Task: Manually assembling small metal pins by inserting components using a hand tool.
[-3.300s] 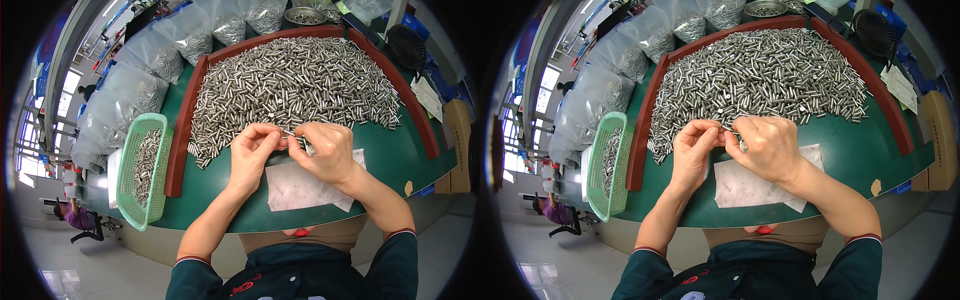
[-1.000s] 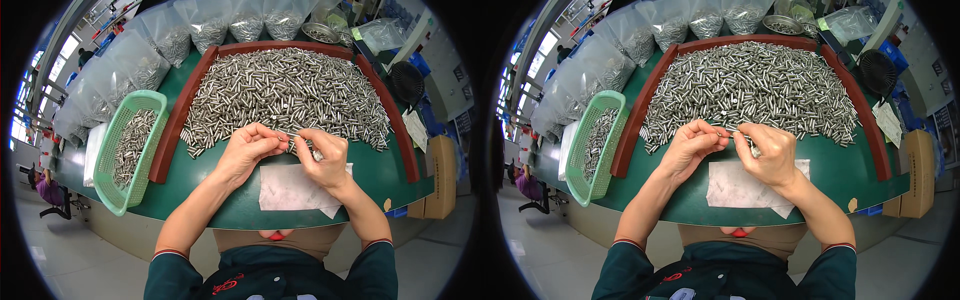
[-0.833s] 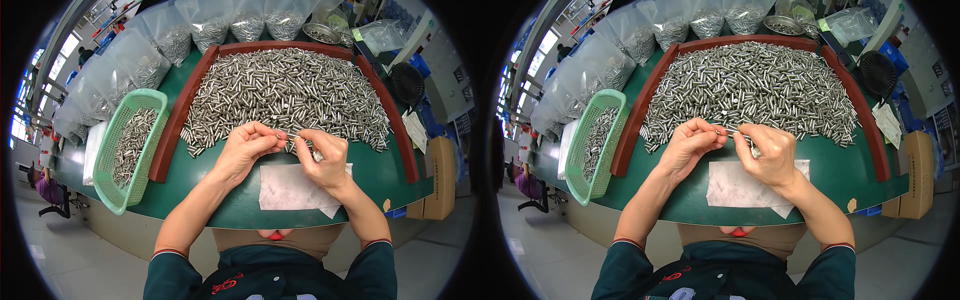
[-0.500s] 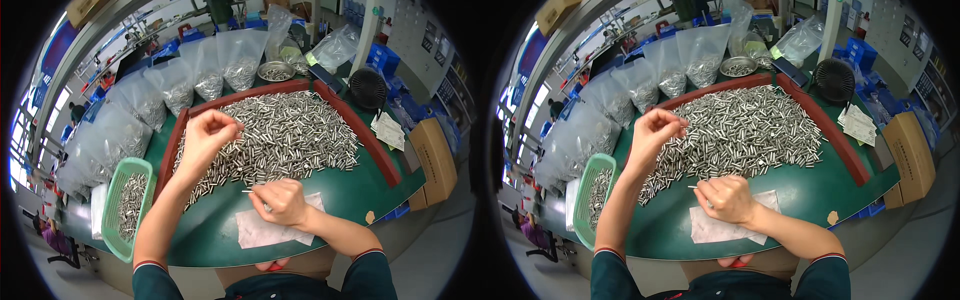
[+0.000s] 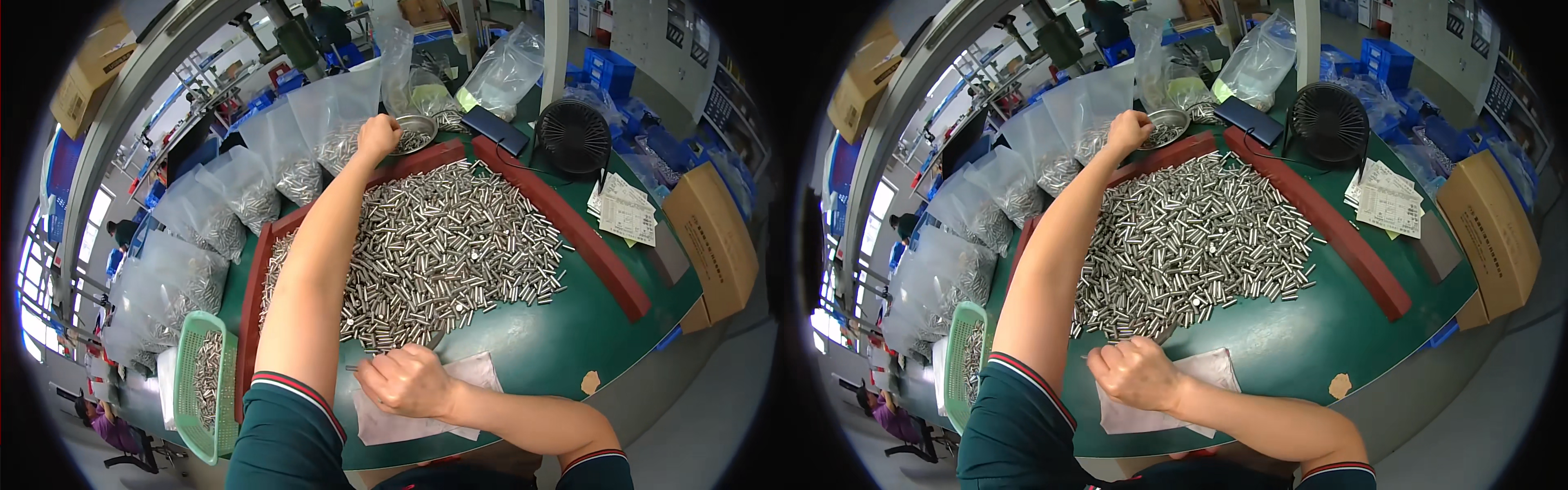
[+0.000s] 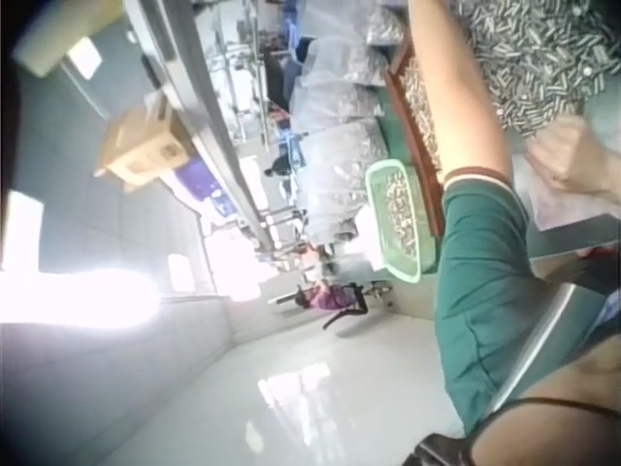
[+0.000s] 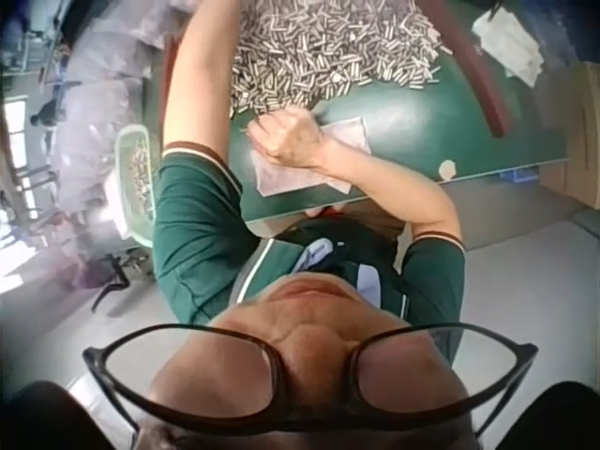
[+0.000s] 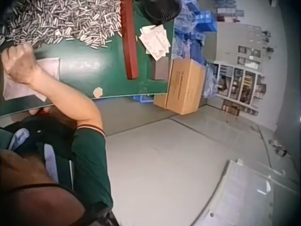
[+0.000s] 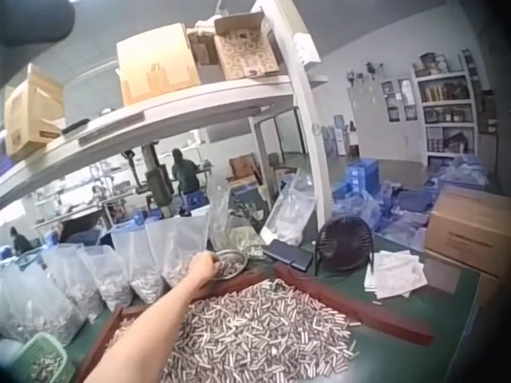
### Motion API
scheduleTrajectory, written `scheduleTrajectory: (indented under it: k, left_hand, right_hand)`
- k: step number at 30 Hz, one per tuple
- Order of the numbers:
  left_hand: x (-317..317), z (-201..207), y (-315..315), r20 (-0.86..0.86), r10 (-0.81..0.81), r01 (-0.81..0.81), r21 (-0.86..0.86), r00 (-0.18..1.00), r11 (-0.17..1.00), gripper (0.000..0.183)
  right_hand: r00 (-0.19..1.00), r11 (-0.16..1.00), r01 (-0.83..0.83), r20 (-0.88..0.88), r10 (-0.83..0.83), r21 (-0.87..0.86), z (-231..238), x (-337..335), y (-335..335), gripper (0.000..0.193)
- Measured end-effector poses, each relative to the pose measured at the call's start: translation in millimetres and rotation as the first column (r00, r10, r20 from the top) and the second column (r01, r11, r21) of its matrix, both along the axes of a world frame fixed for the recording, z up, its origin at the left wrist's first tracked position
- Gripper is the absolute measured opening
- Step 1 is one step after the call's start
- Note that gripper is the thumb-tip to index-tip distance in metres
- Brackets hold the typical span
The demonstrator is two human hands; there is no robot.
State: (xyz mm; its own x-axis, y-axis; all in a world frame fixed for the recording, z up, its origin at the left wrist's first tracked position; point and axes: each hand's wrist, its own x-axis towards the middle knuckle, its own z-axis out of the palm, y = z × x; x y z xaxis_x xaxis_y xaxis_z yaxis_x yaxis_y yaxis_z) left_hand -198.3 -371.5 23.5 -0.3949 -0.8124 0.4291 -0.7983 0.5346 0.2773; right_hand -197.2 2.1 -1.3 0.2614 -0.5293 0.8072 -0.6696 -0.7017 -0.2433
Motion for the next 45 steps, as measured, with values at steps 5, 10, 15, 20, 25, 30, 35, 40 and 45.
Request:
scheduleTrajectory:
  k: [5, 10, 15, 20, 25, 30, 35, 40, 45]
  left_hand:
    - [5, -4, -4, 0.060, -0.043, 0.046, -0.042, 0.997, 0.998, 0.016]
    - [28, 18, 26, 0.006, -0.091, 0.091, -0.066, 0.996, 0.994, 0.018]
    - [72, 58, 125, -0.248, -0.308, 0.317, -0.003, 0.919, 0.948, 0.022]
    - [135, 66, 258, -0.472, -0.210, 0.389, 0.320, 0.856, 0.864, 0.018]
    - [163, 44, 352, -0.823, 0.109, 0.509, 0.442, 0.557, 0.739, 0.017]
    - [151, 20, 372, -0.906, 0.152, 0.583, 0.376, 0.396, 0.720, 0.017]
    - [147, 7, 370, -0.941, 0.172, 0.568, 0.315, 0.291, 0.761, 0.015]
    - [155, 2, 364, -0.919, 0.075, 0.547, 0.295, 0.388, 0.783, 0.013]
    - [164, -9, 358, -0.832, -0.046, 0.449, 0.250, 0.553, 0.858, 0.012]
  right_hand:
    - [1.000, 1.000, -0.009, 0.016, 0.009, 0.009, -3, -1, 3, 0.010]
    - [1.000, 1.000, -0.002, 0.021, 0.001, 0.005, 0, -2, -2, 0.010]
    - [0.996, 1.000, 0.028, 0.083, -0.027, -0.008, 15, -15, -14, 0.009]
    - [0.947, 0.998, 0.005, 0.319, 0.014, -0.058, 21, -19, -20, 0.008]
    - [0.851, 0.968, -0.195, 0.519, 0.085, 0.160, 30, -10, -3, 0.007]
    - [0.829, 0.929, -0.279, 0.549, 0.105, 0.244, 28, -2, 6, 0.004]
    - [0.858, 0.928, -0.262, 0.505, 0.099, 0.263, 10, 3, -2, 0.004]
    - [0.872, 0.924, -0.253, 0.481, 0.088, 0.288, 8, 6, -2, 0.004]
    - [0.915, 0.922, -0.222, 0.394, 0.085, 0.317, 8, 6, -3, 0.005]
